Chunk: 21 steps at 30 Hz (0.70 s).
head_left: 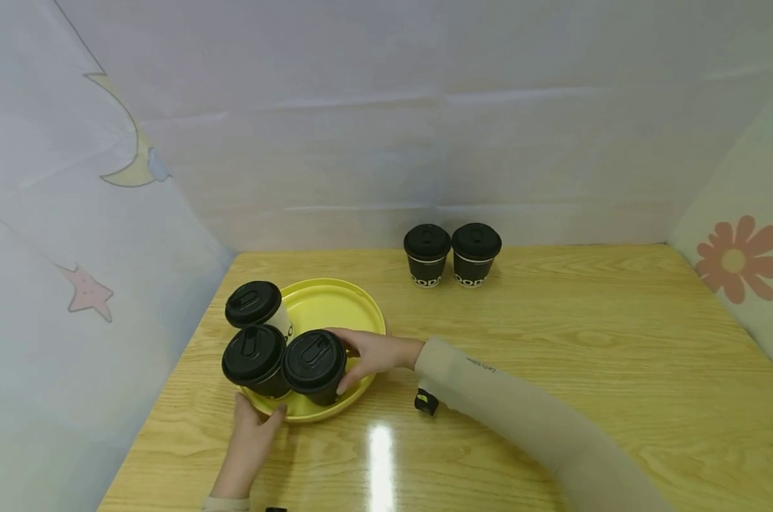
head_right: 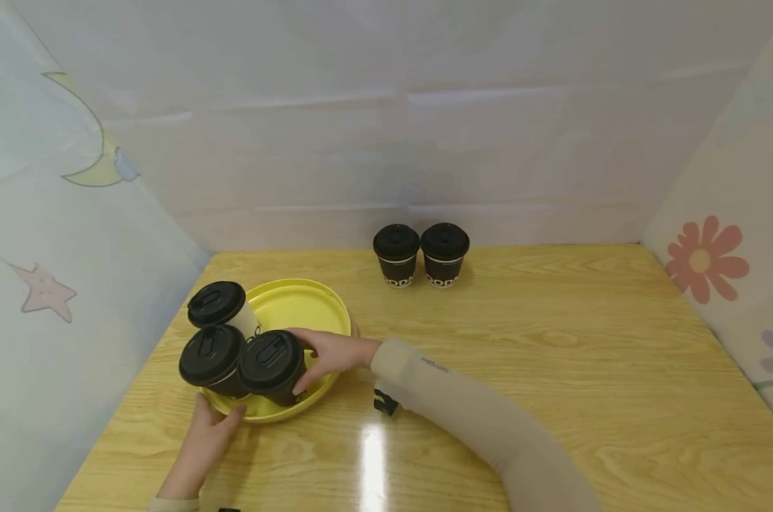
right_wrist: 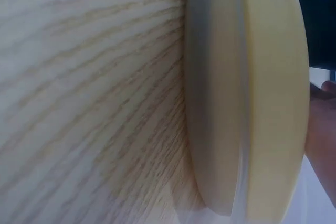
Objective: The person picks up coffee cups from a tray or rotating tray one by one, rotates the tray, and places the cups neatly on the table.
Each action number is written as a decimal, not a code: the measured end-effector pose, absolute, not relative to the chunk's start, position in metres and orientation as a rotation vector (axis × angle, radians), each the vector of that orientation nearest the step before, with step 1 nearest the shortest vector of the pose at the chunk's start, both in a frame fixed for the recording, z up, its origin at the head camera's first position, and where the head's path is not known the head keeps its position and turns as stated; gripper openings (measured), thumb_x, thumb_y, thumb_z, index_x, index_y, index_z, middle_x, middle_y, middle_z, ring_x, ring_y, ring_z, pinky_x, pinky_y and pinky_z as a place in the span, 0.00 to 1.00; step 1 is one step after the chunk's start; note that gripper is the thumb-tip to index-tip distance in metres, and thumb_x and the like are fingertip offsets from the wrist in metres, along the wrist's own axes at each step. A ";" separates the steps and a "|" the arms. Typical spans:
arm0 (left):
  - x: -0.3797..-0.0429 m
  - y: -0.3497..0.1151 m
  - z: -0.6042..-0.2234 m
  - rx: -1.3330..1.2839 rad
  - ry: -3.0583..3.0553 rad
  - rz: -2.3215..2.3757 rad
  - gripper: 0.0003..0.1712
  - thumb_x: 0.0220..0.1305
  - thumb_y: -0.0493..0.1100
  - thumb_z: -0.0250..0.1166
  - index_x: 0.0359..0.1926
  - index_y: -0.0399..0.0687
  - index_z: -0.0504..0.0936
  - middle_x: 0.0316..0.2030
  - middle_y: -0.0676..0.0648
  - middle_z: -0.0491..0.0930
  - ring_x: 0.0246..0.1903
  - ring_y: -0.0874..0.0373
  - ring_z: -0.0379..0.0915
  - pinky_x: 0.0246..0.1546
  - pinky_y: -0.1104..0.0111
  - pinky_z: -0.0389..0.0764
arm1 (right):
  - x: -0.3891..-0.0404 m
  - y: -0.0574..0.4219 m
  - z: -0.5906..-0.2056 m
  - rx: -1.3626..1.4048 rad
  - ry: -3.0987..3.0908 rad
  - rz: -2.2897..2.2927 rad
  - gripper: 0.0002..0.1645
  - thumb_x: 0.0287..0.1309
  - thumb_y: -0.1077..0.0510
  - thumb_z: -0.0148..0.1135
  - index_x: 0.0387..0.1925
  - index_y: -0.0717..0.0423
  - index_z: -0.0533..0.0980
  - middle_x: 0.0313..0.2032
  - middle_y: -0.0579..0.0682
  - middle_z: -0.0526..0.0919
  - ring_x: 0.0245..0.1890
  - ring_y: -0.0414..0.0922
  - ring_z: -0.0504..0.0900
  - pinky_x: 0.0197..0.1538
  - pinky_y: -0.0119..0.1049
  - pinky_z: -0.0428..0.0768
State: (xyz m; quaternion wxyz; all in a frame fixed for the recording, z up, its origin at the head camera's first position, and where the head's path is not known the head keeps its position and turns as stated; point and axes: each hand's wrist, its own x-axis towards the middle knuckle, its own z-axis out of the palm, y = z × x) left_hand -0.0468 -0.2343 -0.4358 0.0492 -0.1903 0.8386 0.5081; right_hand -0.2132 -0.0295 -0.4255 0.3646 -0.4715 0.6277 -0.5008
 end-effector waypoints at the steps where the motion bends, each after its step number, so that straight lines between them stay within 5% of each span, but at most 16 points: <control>1: -0.047 -0.234 -0.436 -0.580 2.557 1.548 0.55 0.70 0.40 0.55 0.62 0.16 0.16 0.64 0.16 0.17 0.66 0.25 0.15 0.67 0.41 0.30 | -0.214 -0.030 -0.426 -1.219 1.599 -1.288 0.57 0.46 0.72 0.73 0.74 0.61 0.51 0.70 0.55 0.61 0.70 0.43 0.58 0.70 0.33 0.56; 21: -0.046 -0.235 -0.435 -0.584 2.577 1.567 0.55 0.68 0.39 0.56 0.63 0.15 0.18 0.65 0.15 0.20 0.67 0.25 0.18 0.67 0.40 0.33 | -0.208 -0.041 -0.433 -1.202 1.540 -1.336 0.56 0.43 0.75 0.73 0.72 0.61 0.54 0.67 0.57 0.66 0.65 0.39 0.66 0.68 0.32 0.60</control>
